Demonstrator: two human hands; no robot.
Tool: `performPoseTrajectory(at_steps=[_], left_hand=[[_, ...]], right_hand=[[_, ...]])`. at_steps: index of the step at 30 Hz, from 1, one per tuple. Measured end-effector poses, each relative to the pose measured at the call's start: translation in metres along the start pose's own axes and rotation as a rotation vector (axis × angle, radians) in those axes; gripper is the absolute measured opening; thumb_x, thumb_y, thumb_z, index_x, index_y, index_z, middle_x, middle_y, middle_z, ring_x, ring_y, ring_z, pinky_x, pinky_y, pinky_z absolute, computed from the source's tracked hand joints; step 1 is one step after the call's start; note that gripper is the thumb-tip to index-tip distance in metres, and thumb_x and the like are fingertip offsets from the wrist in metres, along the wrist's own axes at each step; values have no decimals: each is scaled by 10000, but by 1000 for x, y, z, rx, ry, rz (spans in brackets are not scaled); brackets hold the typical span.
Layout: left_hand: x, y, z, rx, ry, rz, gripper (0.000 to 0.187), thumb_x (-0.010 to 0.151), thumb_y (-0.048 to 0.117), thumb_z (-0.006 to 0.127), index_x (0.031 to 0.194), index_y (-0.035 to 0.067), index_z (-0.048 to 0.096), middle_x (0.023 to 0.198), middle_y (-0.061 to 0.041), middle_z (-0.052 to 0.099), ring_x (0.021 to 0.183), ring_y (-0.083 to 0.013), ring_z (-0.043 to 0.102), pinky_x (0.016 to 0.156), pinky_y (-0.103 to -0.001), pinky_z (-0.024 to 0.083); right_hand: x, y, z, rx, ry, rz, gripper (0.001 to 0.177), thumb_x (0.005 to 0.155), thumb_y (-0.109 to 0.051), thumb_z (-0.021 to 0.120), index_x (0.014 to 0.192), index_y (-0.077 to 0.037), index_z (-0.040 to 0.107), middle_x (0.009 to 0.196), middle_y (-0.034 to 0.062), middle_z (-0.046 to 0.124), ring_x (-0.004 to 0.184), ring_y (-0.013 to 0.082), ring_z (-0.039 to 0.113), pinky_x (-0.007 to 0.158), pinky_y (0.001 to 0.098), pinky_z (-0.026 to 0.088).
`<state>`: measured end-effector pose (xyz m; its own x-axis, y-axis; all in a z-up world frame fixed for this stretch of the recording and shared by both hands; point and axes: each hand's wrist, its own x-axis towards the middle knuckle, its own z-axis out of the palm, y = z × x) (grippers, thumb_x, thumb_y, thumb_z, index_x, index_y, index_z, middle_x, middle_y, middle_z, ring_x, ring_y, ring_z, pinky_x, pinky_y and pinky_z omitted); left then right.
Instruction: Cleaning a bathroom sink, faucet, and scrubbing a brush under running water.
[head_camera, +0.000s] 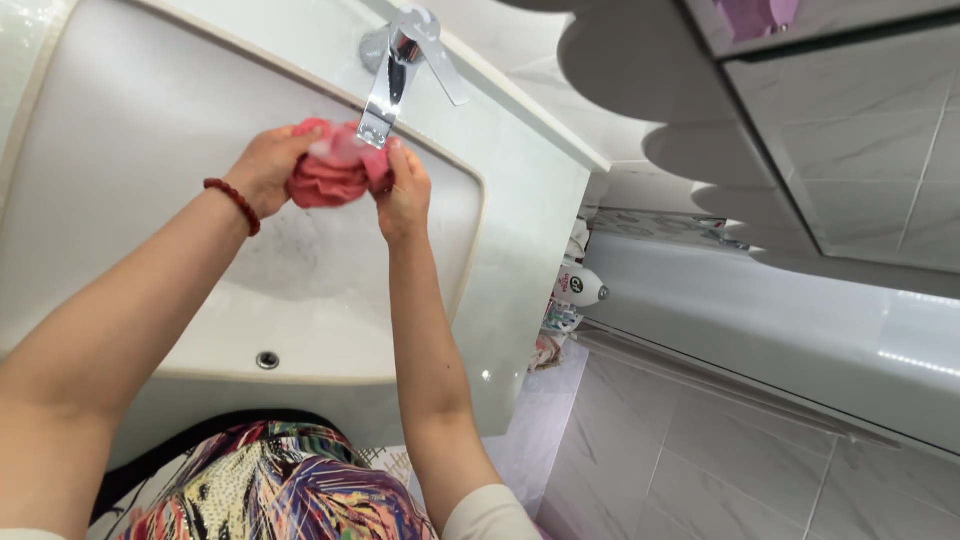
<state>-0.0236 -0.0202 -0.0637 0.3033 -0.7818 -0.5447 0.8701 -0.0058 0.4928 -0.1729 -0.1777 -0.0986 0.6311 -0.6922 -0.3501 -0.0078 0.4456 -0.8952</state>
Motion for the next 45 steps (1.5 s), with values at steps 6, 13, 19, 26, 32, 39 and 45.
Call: performPoseTrajectory(at_steps=[6,13,19,26,32,39,45], left_hand=[[20,-7,27,131,67,-94,410,1037,413,558,1229,62,646,1174,-40,693,1004,-136,659,842,-306,538],[7,9,16,413,262,315,309,1043,275,623,1210,16,639,1101,-79,671,962,-136,613,838,-303,522],[-8,41,13,165,190,479,245,1052,247,572,1182,39,578,1123,-36,653,1000,-100,623,878,-267,560],[-13,33,25,238,190,597,310,986,214,671,1191,23,537,1107,-51,614,1008,-133,627,897,-303,563],[9,-1,5,954,250,671,424,1047,385,592,1292,43,639,1141,-204,627,968,-306,637,872,-403,519],[-4,9,21,827,1,274,373,1012,390,560,1158,63,662,1008,-79,700,931,-215,647,830,-360,517],[6,6,17,81,-40,408,219,1017,289,545,1097,98,614,1003,13,666,905,-79,606,809,-264,530]], right_hand=[[-34,-50,63,354,2,195,375,1064,-380,503,1198,-39,581,1129,92,670,1005,201,666,898,360,569],[-17,-17,38,-238,-62,49,238,1075,-180,696,1193,14,624,1046,60,654,875,116,590,753,288,491],[-6,-15,49,-103,-191,80,272,961,-189,698,1179,-35,643,1017,23,685,827,93,622,692,267,513],[-22,-34,76,263,-162,230,257,1041,-170,537,1219,10,580,1150,114,688,1025,228,699,875,387,611],[-17,-29,56,188,-185,69,296,1004,-26,537,1297,-39,566,1184,77,669,1063,201,668,929,354,581],[-2,-27,46,59,-25,-44,290,1157,-207,504,1299,33,586,1116,73,664,972,151,634,820,303,551],[-13,-1,40,9,-199,193,274,1052,-93,596,1316,-32,553,1190,62,651,1050,210,647,885,451,566]])
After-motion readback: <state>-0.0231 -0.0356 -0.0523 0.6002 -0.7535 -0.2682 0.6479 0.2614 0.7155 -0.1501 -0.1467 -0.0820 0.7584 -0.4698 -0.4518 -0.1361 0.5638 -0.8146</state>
